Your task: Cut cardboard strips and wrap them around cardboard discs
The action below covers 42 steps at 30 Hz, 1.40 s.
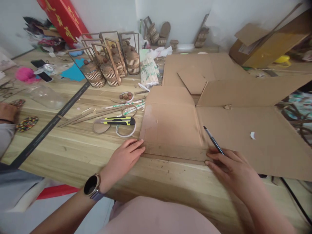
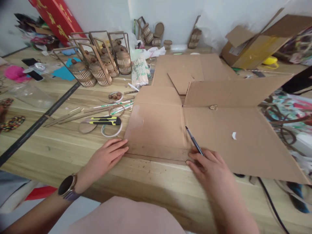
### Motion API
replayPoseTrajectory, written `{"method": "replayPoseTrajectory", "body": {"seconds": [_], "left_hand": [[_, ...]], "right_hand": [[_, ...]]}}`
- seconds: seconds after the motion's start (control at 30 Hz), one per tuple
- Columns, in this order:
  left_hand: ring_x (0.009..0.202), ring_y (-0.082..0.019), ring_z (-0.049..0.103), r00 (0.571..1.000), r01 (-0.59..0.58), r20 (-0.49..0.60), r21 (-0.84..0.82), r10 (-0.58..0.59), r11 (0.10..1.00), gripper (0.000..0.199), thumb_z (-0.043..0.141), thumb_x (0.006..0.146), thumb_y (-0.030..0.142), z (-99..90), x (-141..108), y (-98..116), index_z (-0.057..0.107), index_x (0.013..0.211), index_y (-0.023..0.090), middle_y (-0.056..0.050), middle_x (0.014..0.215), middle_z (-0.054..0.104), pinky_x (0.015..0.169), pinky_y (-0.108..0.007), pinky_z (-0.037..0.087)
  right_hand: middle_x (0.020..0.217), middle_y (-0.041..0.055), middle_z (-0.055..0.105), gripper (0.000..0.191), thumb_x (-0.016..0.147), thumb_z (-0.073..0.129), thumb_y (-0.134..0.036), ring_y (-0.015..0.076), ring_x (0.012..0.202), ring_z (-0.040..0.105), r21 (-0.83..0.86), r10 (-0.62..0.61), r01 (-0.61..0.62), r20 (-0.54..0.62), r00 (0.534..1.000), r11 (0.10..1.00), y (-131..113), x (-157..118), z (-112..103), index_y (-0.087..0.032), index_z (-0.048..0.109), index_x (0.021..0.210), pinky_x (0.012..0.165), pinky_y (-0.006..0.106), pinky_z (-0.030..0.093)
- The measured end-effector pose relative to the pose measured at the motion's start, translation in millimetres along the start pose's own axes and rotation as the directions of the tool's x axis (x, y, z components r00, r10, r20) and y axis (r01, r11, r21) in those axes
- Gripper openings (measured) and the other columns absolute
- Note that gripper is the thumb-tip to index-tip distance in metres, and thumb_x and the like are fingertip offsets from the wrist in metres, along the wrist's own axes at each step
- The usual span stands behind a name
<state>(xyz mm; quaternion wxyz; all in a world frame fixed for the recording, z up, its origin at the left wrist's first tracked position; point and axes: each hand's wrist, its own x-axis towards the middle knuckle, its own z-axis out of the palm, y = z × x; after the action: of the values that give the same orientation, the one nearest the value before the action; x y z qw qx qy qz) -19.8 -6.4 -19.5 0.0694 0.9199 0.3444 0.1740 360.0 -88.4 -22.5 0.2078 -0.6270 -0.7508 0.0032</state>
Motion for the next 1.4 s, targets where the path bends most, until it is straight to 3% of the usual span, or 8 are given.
{"method": "replayPoseTrajectory", "body": {"seconds": [0.53, 0.87, 1.27, 1.4], "left_hand": [[0.117, -0.024, 0.055, 0.999, -0.035, 0.018, 0.078, 0.034, 0.996, 0.026, 0.05, 0.097, 0.014, -4.8, 3, 4, 0.068, 0.116, 0.016, -0.009, 0.13, 0.065, 0.097, -0.04, 0.054], [0.119, -0.024, 0.053, 1.0, -0.027, 0.012, 0.071, 0.026, 0.997, 0.028, 0.048, 0.097, 0.014, -1.0, 0, 2, 0.067, 0.117, 0.017, -0.009, 0.131, 0.065, 0.096, -0.041, 0.053], [0.111, -0.026, 0.053, 0.998, -0.028, 0.048, 0.023, 0.027, 0.999, 0.026, 0.053, 0.093, 0.009, -9.3, 8, 0, 0.07, 0.112, 0.015, -0.008, 0.128, 0.066, 0.093, -0.041, 0.054], [0.112, -0.025, 0.053, 0.997, -0.021, 0.07, 0.024, 0.019, 0.999, 0.028, 0.051, 0.094, 0.008, -9.9, 8, 0, 0.069, 0.113, 0.017, -0.008, 0.13, 0.065, 0.093, -0.041, 0.054]], "right_hand": [[0.104, 0.0036, 0.072, 0.023, 0.09, 0.056, -0.048, 0.0256, 0.094, 0.065, -0.012, -0.067, 0.068, 0.034, 0.997, 0.998, 15, -1, 3, -0.03, 0.07, 0.09, 0.079, 0.043, 0.054], [0.106, 0.0027, 0.072, 0.025, 0.09, 0.056, -0.05, 0.0256, 0.095, 0.065, -0.038, -0.059, 0.061, 0.064, 0.996, 0.997, 20, -3, 2, -0.031, 0.071, 0.092, 0.079, 0.043, 0.054], [0.102, 0.0051, 0.074, 0.033, 0.092, 0.05, -0.052, 0.0259, 0.093, 0.065, -0.025, -0.025, 0.027, 0.064, 0.998, 0.999, 11, 5, -2, -0.028, 0.072, 0.088, 0.079, 0.043, 0.055], [0.104, 0.0051, 0.073, 0.034, 0.09, 0.052, -0.056, 0.0265, 0.094, 0.066, -0.029, -0.012, 0.016, 0.129, 0.992, 0.999, 15, 4, -2, -0.029, 0.073, 0.09, 0.08, 0.044, 0.055]]}}
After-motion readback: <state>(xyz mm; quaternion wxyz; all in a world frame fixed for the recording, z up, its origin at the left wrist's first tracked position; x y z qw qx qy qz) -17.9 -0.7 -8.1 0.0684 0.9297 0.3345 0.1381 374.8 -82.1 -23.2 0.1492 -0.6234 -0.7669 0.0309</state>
